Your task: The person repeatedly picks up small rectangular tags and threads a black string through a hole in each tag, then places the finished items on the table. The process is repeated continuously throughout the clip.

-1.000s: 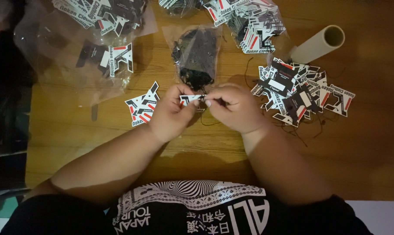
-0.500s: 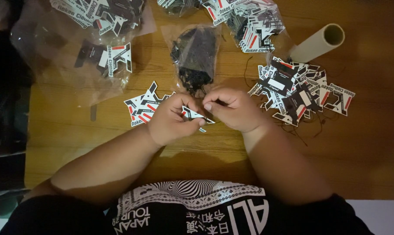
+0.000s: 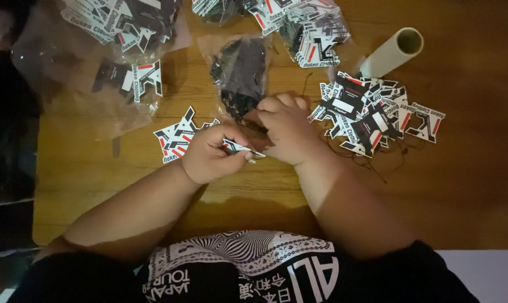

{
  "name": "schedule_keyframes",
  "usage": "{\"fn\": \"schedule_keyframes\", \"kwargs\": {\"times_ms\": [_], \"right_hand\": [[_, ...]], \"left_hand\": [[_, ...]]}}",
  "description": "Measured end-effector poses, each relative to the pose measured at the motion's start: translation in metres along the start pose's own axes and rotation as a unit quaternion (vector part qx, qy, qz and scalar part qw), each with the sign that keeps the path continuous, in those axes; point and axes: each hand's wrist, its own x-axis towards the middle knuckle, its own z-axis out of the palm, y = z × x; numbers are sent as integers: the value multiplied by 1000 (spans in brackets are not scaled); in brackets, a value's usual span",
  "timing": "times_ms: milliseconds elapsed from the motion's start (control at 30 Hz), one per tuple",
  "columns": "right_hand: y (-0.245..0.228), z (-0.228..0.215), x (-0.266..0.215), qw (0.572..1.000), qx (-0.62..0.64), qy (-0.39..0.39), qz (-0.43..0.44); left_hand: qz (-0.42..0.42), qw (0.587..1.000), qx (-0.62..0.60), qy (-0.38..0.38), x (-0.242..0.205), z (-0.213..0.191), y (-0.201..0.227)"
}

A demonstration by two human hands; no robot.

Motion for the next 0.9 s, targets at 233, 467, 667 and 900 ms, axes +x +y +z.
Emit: {"fn": "schedule_keyframes", "kwargs": {"times_ms": [233,467,667,900], "right_hand": [[9,-2,6,991,54,-117,24],[0,-6,13,959,41,-261,101],[6,9,-3,938,296,-149,105],[20,19,-10,798,595,20,88]], "left_hand": [[38,994,98,-5,13,22,15],[-35,991,128,10,35,61,43],[-169,945,264,-92,85,107,56],[2,871,486,-68,75,74,78]]}}
